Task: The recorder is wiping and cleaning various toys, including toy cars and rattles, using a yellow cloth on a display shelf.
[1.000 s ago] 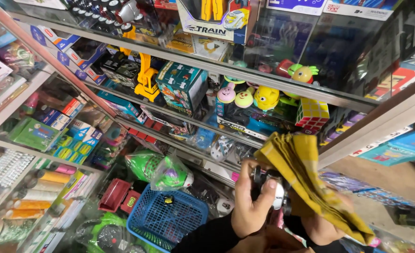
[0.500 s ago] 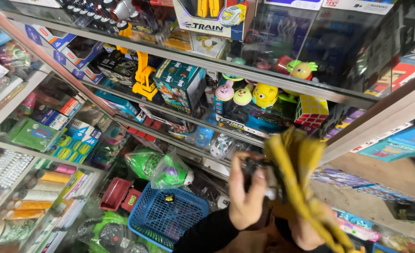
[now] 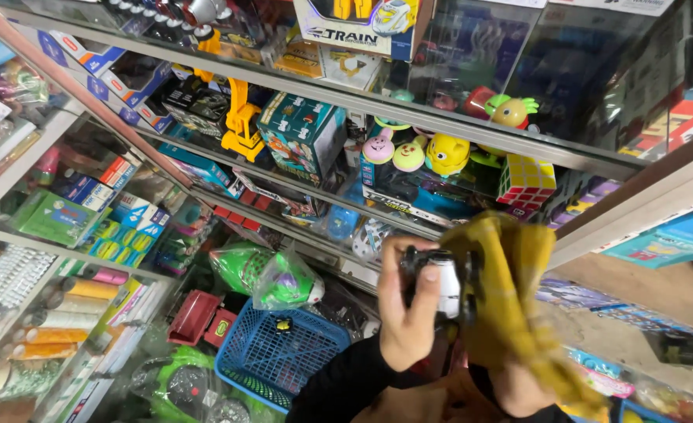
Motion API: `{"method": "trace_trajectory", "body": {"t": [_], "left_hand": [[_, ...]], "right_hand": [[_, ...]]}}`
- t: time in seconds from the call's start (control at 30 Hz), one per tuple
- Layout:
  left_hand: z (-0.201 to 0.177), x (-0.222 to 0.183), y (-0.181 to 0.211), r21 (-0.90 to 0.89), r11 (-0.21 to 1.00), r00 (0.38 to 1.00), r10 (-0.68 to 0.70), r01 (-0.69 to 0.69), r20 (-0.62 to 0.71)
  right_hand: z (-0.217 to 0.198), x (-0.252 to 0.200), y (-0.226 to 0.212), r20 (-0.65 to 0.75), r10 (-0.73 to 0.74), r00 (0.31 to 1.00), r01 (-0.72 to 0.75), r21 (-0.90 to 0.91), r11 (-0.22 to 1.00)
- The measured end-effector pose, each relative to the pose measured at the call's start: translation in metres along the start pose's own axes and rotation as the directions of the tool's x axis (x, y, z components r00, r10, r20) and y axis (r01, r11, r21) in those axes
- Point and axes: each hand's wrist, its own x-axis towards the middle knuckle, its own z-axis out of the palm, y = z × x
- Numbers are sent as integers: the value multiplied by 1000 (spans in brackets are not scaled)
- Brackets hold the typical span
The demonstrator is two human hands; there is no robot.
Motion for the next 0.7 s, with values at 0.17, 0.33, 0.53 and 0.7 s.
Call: {"method": "trace_trajectory", "body": {"t": [0.17,0.33,0.53,0.7], "left_hand": [[-7,11,-8,-29,999,997,16,-18,-71],[0,-2,-5,-14,996,995,-88,87,-57],[-4,11,-3,-54,998,996,-39,34,-85],[-2,3,-3,29,998,998,-56,56,27]], "right_hand": [[-3,-3,1,112,132,985,-166,393,904],[-18,5,8,265,14,964,-110,351,930],[-50,31,32,488,-157,859,-6,317,949],[-75,40,58,631,-220,744,-43,374,926]]}}
